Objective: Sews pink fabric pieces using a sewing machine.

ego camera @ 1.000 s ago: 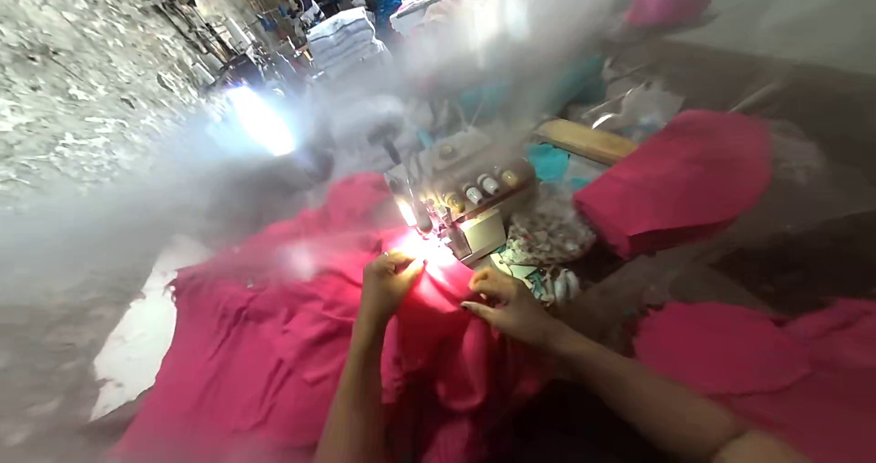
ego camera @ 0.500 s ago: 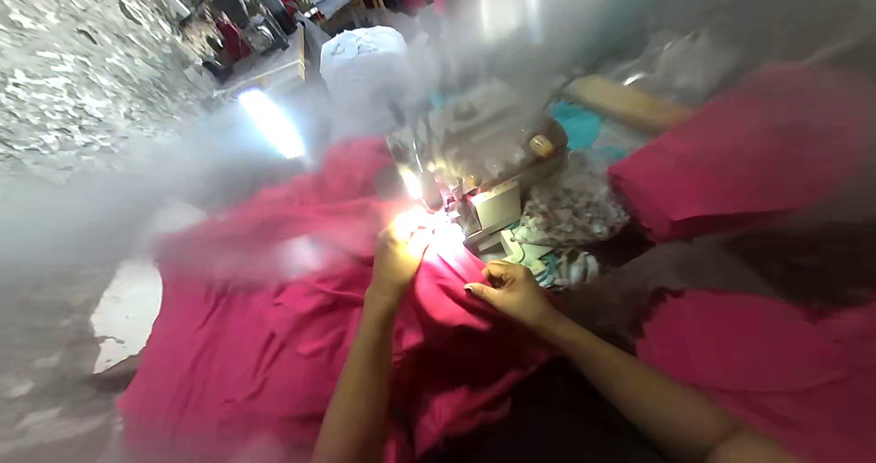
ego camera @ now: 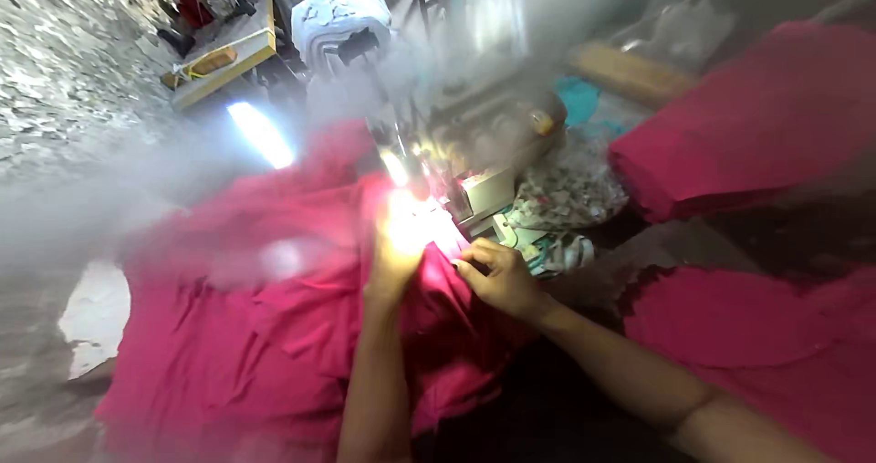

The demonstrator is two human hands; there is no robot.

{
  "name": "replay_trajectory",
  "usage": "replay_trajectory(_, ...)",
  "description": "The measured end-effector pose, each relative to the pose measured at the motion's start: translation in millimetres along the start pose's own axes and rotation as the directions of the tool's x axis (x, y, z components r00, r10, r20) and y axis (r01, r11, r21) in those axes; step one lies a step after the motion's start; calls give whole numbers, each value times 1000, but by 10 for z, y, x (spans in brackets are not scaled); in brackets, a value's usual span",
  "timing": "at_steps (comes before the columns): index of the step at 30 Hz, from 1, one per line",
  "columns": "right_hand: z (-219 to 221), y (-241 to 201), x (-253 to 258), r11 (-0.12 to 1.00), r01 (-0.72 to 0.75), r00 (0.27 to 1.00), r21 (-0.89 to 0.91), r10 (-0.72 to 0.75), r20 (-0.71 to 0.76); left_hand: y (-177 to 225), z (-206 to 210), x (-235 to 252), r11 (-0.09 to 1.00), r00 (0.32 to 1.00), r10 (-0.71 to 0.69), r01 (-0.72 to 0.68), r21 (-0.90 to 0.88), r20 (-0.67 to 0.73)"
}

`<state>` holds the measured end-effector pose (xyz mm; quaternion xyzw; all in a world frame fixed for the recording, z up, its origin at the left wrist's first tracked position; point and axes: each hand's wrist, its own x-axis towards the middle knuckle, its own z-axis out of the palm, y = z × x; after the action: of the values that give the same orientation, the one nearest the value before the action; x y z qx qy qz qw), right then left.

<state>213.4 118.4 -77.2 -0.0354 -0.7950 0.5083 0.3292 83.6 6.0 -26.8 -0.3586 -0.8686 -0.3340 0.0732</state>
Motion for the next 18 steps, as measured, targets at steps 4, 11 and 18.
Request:
replay_trajectory(4,-15,-189,292,940,-335,932,70,320,171,-401,13,-41,901,923,-343,270,-339,-176)
replay_trajectory(11,-354,-233,130,688,-629,773,361,508,379,-417,-1230,-1474,964,639,-218,259,60,738)
replay_trajectory(18,-207,-118,-384,755,-651,585,75,437,683,-214,-2126,-1222,800,935,-106,282,529,-338)
